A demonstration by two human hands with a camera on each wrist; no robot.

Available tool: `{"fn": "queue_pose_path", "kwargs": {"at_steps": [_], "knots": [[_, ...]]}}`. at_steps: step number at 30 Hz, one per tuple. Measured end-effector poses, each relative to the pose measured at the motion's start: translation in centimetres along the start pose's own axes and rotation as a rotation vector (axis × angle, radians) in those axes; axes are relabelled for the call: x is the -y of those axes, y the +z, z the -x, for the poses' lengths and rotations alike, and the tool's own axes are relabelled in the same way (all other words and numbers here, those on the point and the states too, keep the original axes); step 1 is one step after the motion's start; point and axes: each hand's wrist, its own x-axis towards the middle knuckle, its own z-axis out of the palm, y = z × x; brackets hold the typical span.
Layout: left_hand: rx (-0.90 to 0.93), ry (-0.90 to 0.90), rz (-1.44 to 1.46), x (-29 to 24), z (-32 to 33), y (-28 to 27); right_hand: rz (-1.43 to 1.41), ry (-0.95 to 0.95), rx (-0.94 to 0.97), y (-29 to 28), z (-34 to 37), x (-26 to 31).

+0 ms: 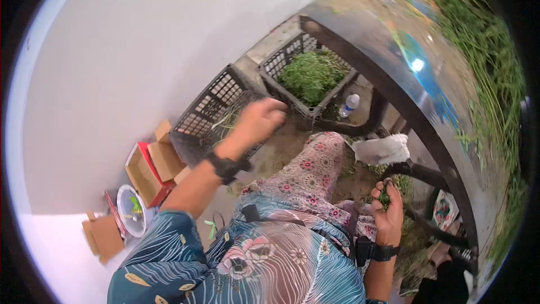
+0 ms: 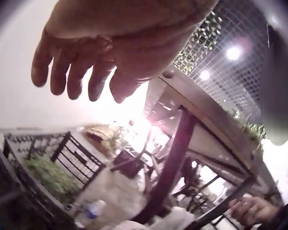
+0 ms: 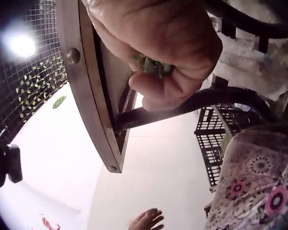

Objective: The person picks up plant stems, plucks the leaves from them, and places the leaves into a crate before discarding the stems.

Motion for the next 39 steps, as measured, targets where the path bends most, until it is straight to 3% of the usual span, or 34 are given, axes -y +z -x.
{"fn": "queue_pose_path", "kwargs": {"at_steps": [3,5,7,11,14,16,17,18,19,20,21,24,27,29,30,32,34,35,37,38,39], "knots": [[0.456,0.034,0.231,-4.3,1.3,4.7,-0.006,0.031,0.070,2.1,-0.5,-0.1],[0.481,0.349,0.244,-5.4,2.0,9.1,0.018,0.053,0.086,3.4,-0.4,0.0],[0.562,0.340,0.355,-6.8,2.7,12.0,0.048,0.056,0.044,4.1,-0.6,-0.1],[0.789,-0.131,0.851,-8.2,2.7,13.8,0.130,0.027,-0.044,4.6,-1.4,-0.3],[1.034,-0.789,1.478,-6.6,1.9,15.8,0.331,-0.162,-0.023,6.3,-2.1,-1.0],[0.904,-0.923,1.673,-8.0,1.5,14.3,0.922,-0.369,-0.044,9.6,-2.1,-1.3],[0.816,-0.751,1.595,-8.0,1.3,13.9,1.218,-0.474,-0.054,10.8,-2.2,-1.4],[0.715,-0.599,1.498,-8.0,1.2,13.5,1.328,-0.650,0.008,11.0,-2.7,-1.7],[0.583,-0.237,1.206,-7.2,1.2,13.1,1.432,-0.828,0.075,10.9,-3.6,-2.4],[0.549,-0.101,1.066,-6.7,1.1,12.3,1.529,-1.009,0.147,11.1,-4.1,-2.9],[0.498,0.027,0.915,-6.3,1.1,11.4,1.502,-0.929,0.188,11.4,-3.9,-3.1],[0.279,0.301,0.614,-4.9,1.2,10.2,1.731,-1.052,0.325,12.4,-4.1,-2.8],[0.416,0.015,0.810,-4.3,1.0,9.2,1.651,-0.957,0.312,12.6,-3.8,-2.5],[0.473,-0.269,1.468,-1.0,-0.5,12.9,1.516,-0.958,0.282,12.8,-3.7,-2.3],[0.456,-0.430,1.769,0.6,-1.2,14.8,1.507,-0.843,0.314,12.2,-3.8,-1.9],[0.510,-1.080,2.347,4.0,-6.4,16.6,1.478,-0.615,0.378,10.4,-4.0,-1.4],[0.226,-0.524,1.709,2.7,-9.6,13.6,1.498,-0.580,0.328,9.1,-3.5,-1.4],[0.156,-0.473,1.536,3.4,-11.8,13.2,1.472,-0.523,0.340,8.6,-3.1,-1.3],[-0.049,-0.664,1.524,3.3,-14.6,12.1,1.453,-0.504,0.334,7.7,-2.4,-1.3],[-0.190,-0.923,1.666,3.3,-15.3,11.6,1.460,-0.473,0.326,7.1,-2.3,-1.1],[-0.156,-0.887,1.678,4.7,-15.0,12.1,1.465,-0.438,0.318,6.5,-2.1,-1.0]]}}
